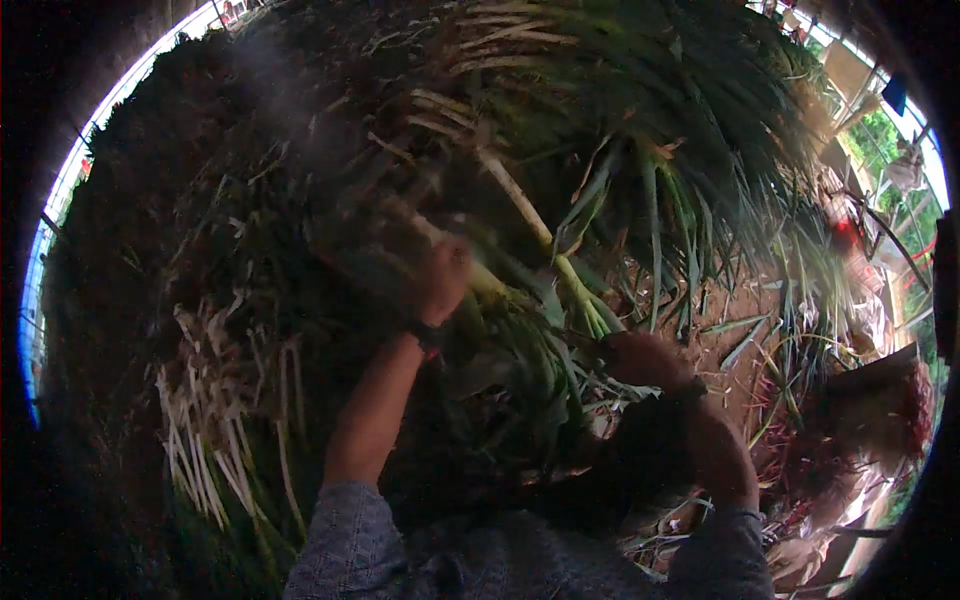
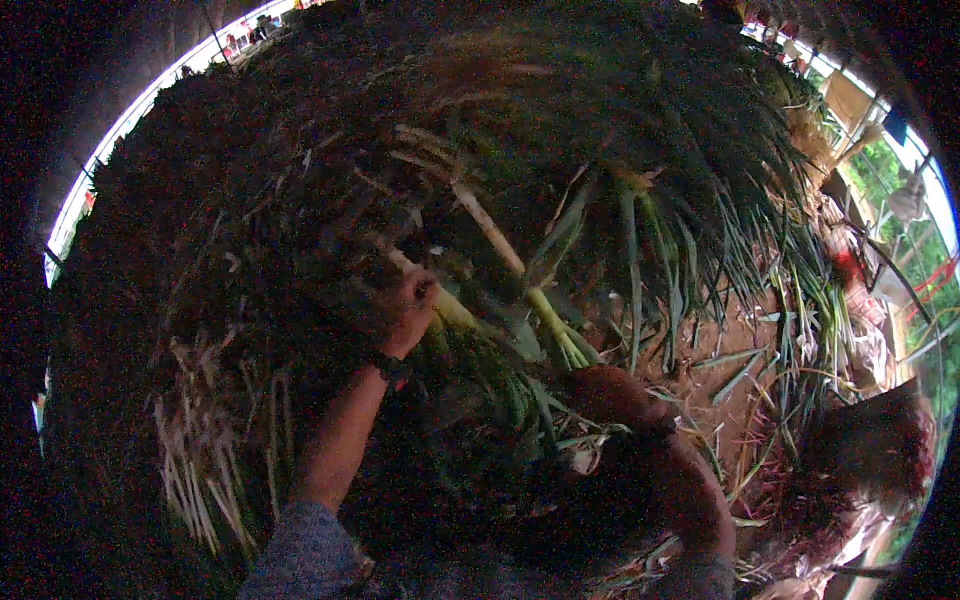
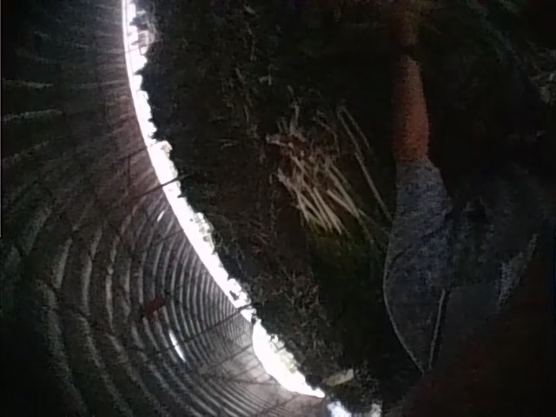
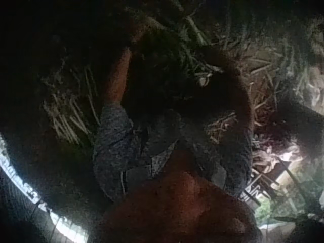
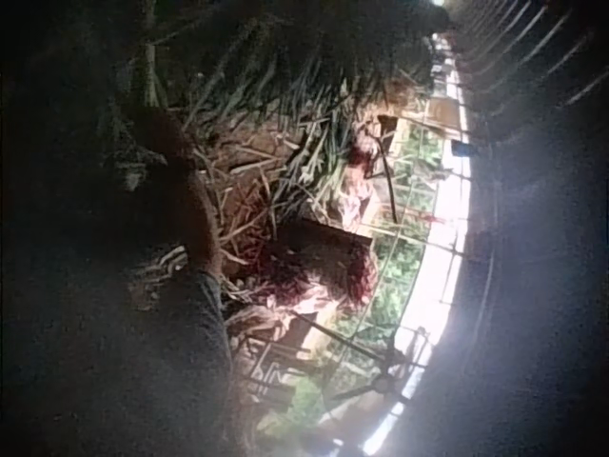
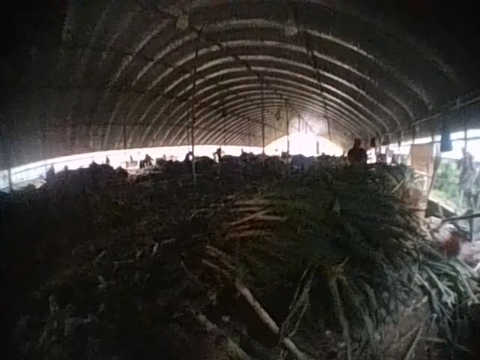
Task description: Cleaning green onions by stripping off the outer layers by hand.
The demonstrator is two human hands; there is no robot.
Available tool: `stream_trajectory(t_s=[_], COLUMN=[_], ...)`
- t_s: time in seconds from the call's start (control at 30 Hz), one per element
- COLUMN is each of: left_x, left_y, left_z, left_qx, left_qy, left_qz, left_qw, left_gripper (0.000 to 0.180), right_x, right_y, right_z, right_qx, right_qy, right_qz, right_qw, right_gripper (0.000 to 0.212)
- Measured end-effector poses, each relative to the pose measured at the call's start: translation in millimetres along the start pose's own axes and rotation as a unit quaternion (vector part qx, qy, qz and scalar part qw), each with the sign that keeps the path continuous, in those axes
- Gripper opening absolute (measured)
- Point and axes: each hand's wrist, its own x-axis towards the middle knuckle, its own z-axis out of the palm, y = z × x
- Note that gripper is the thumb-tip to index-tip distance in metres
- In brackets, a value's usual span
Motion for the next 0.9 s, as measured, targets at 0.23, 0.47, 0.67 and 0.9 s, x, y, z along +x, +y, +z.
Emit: stream_trajectory(t_s=[0.23, 0.47, 0.67, 0.9], left_x=[1, 8, 6, 25], left_y=[-14, -27, -74, 4], left_z=[17, 32, 67, 16], left_qx=[0.221, 0.166, 0.020, -0.024], left_qy=[-0.213, -0.184, 0.003, -0.232], left_qz=[-0.070, -0.125, -0.003, -0.087], left_qw=[0.949, 0.961, 1.000, 0.968], left_gripper=[0.043, 0.040, 0.031, 0.031], right_x=[11, 8, 13, -2], right_y=[-7, 13, 4, 41], right_z=[-8, 9, -10, 9], right_qx=[-0.002, -0.044, 0.049, -0.009], right_qy=[-0.021, 0.037, 0.023, 0.036], right_qz=[0.054, 0.012, 0.076, 0.089], right_qw=[0.998, 0.998, 0.996, 0.995], right_gripper=[0.023, 0.026, 0.030, 0.032])
